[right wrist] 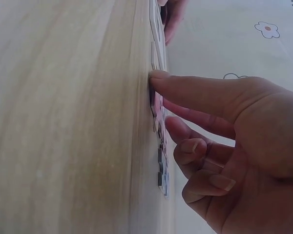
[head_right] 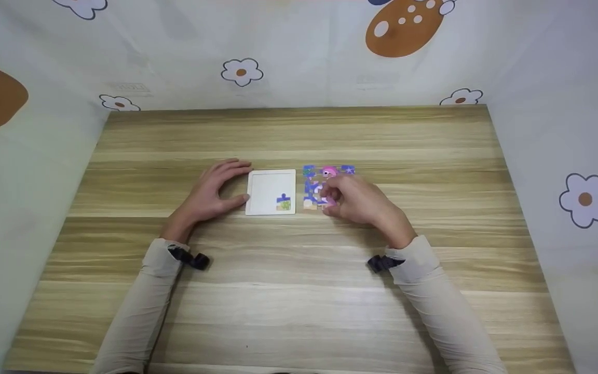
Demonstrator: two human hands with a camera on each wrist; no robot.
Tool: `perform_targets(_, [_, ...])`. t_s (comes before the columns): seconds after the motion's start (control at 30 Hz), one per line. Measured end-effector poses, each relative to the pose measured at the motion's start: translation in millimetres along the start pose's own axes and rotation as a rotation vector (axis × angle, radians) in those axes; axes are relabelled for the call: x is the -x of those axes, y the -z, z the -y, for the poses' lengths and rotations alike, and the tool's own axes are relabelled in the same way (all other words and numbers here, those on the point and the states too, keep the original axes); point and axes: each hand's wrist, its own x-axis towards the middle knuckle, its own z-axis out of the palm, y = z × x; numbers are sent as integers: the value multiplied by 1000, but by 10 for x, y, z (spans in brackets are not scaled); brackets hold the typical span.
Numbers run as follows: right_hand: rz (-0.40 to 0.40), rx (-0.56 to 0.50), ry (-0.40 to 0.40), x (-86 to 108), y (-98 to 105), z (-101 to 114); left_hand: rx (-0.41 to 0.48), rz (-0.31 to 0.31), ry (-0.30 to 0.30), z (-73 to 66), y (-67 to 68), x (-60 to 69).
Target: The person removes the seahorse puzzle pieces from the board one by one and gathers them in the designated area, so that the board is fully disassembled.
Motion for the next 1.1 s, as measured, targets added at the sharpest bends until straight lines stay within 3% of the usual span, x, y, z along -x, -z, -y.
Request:
perform_targets(0.5, [-13, 10, 43, -23, -1, -11, 7, 9, 9, -12, 2, -9])
perform_targets(1.1, [-37, -5, 151, -202, -189, 329, 1, 7, 7, -10, 1, -8])
